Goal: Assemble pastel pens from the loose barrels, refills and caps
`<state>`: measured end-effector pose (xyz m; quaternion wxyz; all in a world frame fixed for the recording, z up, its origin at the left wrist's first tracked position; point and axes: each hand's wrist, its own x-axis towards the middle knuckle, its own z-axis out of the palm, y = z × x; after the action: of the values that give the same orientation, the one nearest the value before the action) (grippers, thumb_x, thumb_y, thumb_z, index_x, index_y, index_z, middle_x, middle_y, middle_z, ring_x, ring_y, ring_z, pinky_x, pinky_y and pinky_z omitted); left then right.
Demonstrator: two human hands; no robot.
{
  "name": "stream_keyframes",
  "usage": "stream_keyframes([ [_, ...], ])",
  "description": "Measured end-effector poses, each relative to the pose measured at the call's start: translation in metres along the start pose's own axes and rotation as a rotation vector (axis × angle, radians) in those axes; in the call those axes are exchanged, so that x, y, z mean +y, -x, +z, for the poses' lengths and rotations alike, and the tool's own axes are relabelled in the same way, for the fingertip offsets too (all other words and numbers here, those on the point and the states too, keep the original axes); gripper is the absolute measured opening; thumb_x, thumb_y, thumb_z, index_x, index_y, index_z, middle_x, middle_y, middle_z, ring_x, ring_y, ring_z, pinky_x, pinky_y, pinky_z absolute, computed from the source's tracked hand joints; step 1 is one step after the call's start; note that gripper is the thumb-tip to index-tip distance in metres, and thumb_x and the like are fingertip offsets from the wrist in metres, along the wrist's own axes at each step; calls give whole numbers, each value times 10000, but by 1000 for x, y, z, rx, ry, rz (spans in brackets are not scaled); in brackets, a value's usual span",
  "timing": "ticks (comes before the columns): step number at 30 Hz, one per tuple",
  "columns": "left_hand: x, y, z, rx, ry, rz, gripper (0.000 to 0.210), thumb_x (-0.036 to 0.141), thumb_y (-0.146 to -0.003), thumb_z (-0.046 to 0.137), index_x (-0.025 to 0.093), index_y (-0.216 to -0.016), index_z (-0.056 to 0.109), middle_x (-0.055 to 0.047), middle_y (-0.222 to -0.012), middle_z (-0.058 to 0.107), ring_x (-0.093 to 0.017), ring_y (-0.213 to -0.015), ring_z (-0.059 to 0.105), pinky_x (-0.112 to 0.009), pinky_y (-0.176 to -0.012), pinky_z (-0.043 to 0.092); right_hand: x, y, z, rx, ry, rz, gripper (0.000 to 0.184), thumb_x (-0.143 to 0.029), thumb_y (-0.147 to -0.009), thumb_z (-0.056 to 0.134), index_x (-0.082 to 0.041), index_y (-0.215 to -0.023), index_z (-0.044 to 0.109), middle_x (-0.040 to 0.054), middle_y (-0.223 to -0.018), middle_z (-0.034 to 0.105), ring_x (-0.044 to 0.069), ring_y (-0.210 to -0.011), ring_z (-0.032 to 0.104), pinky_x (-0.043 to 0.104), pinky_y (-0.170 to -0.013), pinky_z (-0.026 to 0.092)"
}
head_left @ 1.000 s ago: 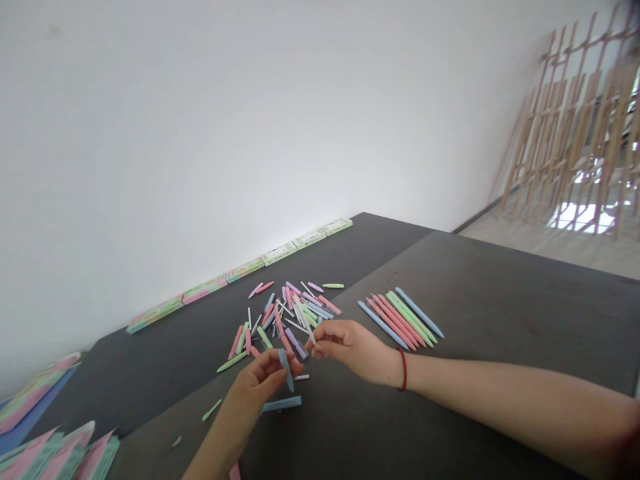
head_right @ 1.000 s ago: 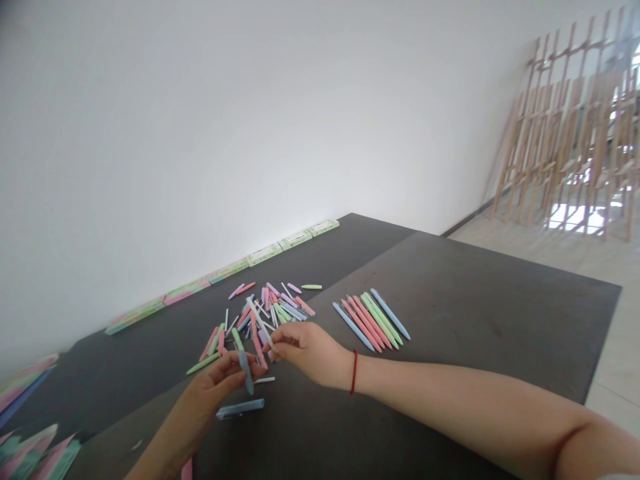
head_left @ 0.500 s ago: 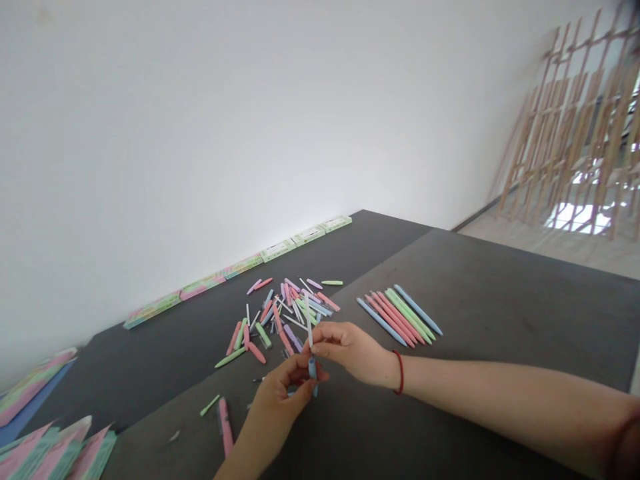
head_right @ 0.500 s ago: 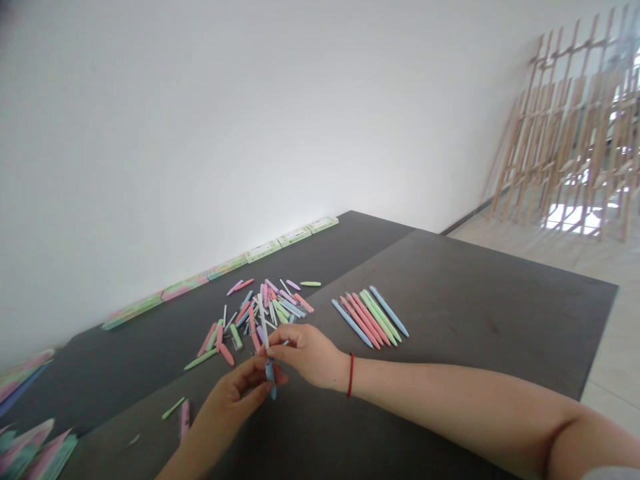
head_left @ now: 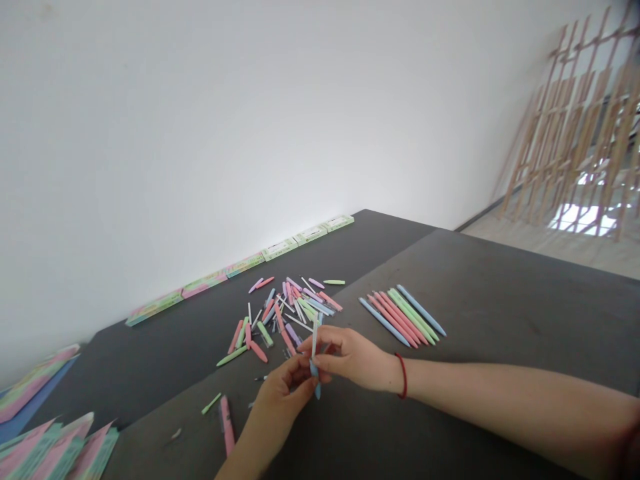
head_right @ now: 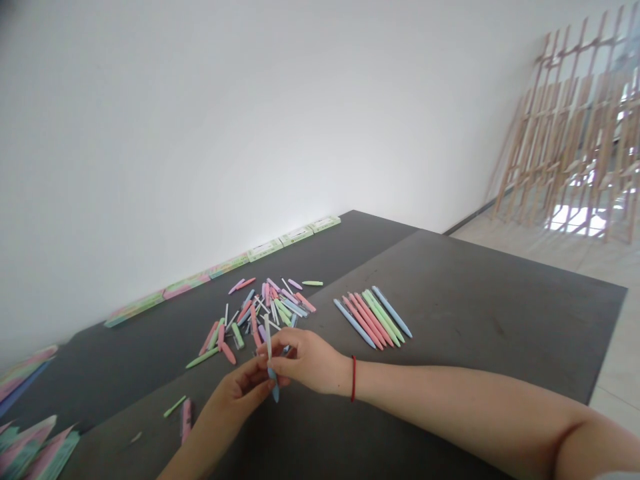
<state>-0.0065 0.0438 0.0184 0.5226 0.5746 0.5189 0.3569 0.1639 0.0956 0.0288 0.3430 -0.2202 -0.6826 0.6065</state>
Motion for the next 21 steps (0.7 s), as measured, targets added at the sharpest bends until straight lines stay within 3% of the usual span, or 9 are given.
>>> stream_keyframes([
  [4,4,3,2,14,-66,6,165,259,-768,602,181,-907,642,-56,-900,718,-195,-814,628,-283,-758,429,-4,1,-3,77,65,-82,223,-302,-875,485,-159,-1004,596,33,-891,603,125,-729,574,252,-676,453],
  [7,8,5,4,50,-151,9,143,270,-765,603,178,-863,654,-49,-870,716,-194,-802,623,-271,-734,420,-5,0,-6,130,176,-181,309,-351,-926,397,-154,-933,635,42,-876,613,146,-830,564,266,-755,428],
  [12,18,5,5,124,-110,7,254,332,-753,609,193,-958,665,-33,-853,718,-196,-795,628,-271,-728,423,3,-1,-5,45,220,-211,374,-398,-935,367,-157,-908,652,41,-855,570,136,-810,542,262,-756,433],
  [16,22,4,3,135,-60,5,226,360,-746,625,177,-867,677,-30,-796,716,-169,-749,615,-244,-692,416,9,1,0,27,223,-210,336,-399,-925,395,-170,-986,635,52,-936,562,153,-902,531,298,-839,419],
  [21,21,4,3,117,94,-83,284,404,-732,645,166,-884,661,-27,-740,703,-138,-667,588,-223,-627,411,11,1,4,72,-42,-132,358,-388,-927,389,-184,-1209,473,37,-915,522,119,-746,542,261,-657,468],
])
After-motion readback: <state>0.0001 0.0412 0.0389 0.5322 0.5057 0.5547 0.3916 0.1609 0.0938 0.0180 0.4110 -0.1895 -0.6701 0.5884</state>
